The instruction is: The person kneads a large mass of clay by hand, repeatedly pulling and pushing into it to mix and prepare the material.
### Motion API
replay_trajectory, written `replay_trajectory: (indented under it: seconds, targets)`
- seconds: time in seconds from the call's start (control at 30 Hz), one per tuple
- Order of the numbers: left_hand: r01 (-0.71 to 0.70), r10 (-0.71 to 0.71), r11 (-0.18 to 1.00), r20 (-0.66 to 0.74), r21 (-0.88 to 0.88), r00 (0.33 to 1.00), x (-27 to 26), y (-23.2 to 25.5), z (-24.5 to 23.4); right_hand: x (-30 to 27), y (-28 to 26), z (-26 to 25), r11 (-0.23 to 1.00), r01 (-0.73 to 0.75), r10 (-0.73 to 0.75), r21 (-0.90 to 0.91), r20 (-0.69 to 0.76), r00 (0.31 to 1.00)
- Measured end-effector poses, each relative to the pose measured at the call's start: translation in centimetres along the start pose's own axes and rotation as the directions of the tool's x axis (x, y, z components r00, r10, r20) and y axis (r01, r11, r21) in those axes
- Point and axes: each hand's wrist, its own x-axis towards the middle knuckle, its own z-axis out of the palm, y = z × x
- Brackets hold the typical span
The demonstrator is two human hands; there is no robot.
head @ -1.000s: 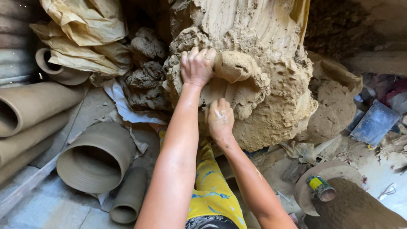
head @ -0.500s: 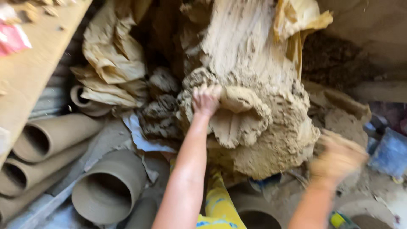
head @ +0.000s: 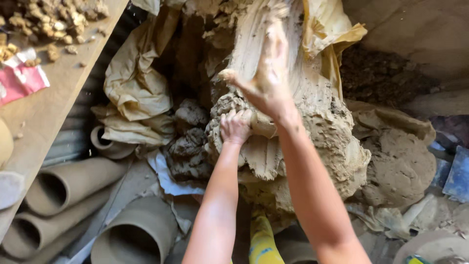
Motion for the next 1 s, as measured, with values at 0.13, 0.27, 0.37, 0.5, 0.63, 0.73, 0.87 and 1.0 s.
replay_trajectory:
  seconds: [0.13, 0.27, 0.37, 0.5, 0.63, 0.73, 0.87, 1.0]
  targets:
    - [-0.004, 0.004, 1.0, 0.009, 0.001, 1.0, 0.1, -0.5, 1.6, -7.7, 0.7, -4.7, 0.99, 0.033, -0.047, -0.136, -0.107, 0.993]
    - [0.142, -0.105, 0.981, 0.254, -0.13, 0.961, 0.4, 0.5, -1.6, -16.3, 3.2, -7.4, 0.93, -0.35, 0.358, 0.115, -0.058, 0.932]
    - [0.166, -0.088, 0.981, 0.536, -0.099, 0.84, -3.8, 2.5, -7.2, -18.5, 5.8, -7.7, 0.859, -0.505, 0.506, 0.09, 0.009, 0.862]
    - [0.006, 0.043, 0.992, 0.389, -0.124, 0.92, -12.9, 6.2, -10.6, -15.9, 10.8, -4.1, 0.916, -0.399, 0.388, 0.031, 0.174, 0.905]
    - [-0.123, 0.14, 0.988, 0.221, -0.088, 0.965, -17.3, 6.9, -11.7, -15.5, 12.8, -0.9, 0.845, -0.272, 0.519, -0.46, 0.585, 0.623]
    - [0.016, 0.016, 0.908, 0.074, -0.419, 0.997, -14.1, 6.9, -11.5, -20.4, 11.5, -1.6, 0.919, -0.151, 0.293, -0.365, 0.375, 0.88]
    - [-0.077, 0.071, 0.997, 0.21, 0.022, 0.975, -12.3, 6.0, -9.5, -30.1, 5.2, -4.0, 0.866, 0.063, 0.091, -0.497, 0.279, 0.956]
    - [-0.171, 0.243, 0.926, -0.185, 0.335, 0.952, -16.3, 5.6, -7.1, -34.3, 1.7, -1.4, 0.86, -0.029, 0.119, -0.509, 0.145, 0.982]
